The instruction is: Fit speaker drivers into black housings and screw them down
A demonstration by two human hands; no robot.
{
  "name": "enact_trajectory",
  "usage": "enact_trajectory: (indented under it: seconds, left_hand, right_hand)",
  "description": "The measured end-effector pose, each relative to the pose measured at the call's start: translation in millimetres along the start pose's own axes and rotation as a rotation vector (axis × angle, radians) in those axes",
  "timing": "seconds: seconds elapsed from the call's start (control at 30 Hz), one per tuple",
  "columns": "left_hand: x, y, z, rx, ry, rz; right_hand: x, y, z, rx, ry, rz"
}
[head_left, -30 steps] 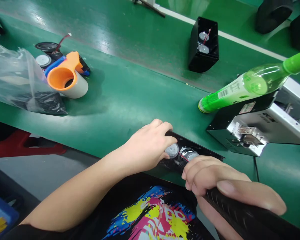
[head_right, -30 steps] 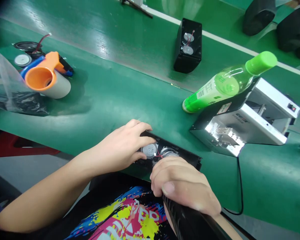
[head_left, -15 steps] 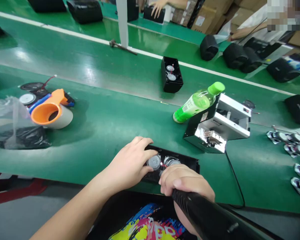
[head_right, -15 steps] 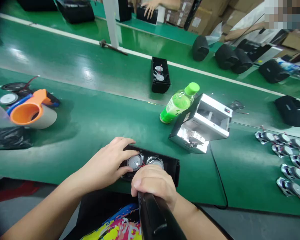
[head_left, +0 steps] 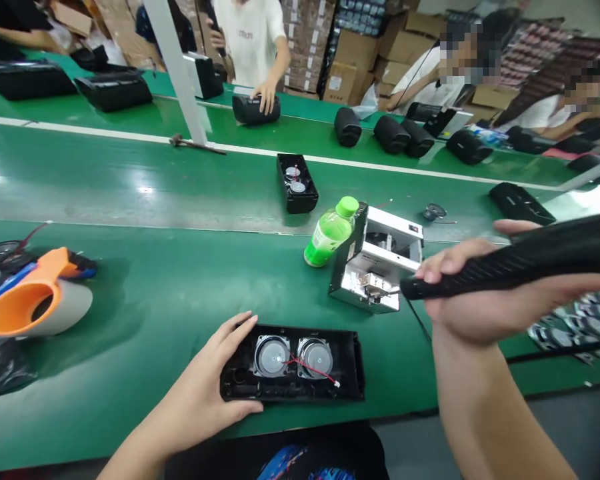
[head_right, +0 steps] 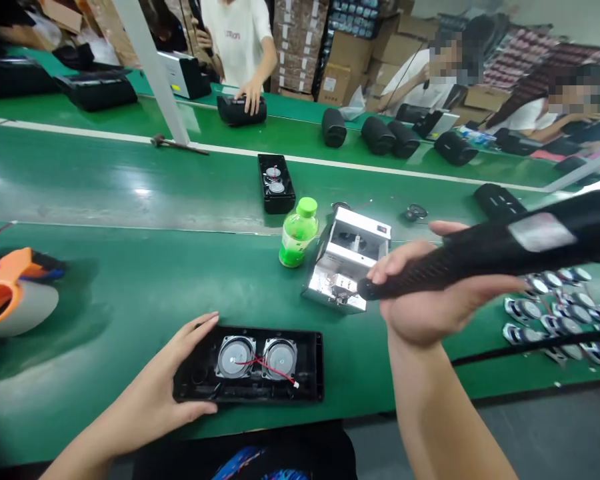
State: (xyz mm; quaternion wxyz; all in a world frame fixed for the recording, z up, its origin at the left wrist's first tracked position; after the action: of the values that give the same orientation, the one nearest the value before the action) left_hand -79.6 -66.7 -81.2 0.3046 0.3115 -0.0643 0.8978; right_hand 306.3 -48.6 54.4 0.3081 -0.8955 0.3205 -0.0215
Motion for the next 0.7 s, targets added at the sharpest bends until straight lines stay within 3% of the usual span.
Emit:
enact_trajectory:
  seconds: [0.3,0.6,0.7]
  left_hand:
    - [-39.0,-22,32,-0.04,0.044,-0.065]
    - [-45.4,-22,16,-0.155,0.254,-0.068]
    - [-48.5,-22,14,-0.134,0.318,-0.036]
  right_hand:
    - [-10,-2,26,-0.055,0.052,-0.05]
    - [-10,-3,30,-0.071,0.057,-0.045]
    - [-5,3,24,-0.125,0.012,-0.077]
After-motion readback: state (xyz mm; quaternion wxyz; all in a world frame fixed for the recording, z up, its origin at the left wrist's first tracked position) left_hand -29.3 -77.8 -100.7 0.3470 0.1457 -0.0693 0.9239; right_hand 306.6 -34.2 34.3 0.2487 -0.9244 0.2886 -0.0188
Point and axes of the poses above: each hand's wrist, its own y-axis away from the middle knuckle, its own x-axis out of the back of the hand, z = x × y, the point moved 1 cm from there along -y, towards the middle knuckle, and after that the axes turned 4 degrees about y, right-handed, at the moved point
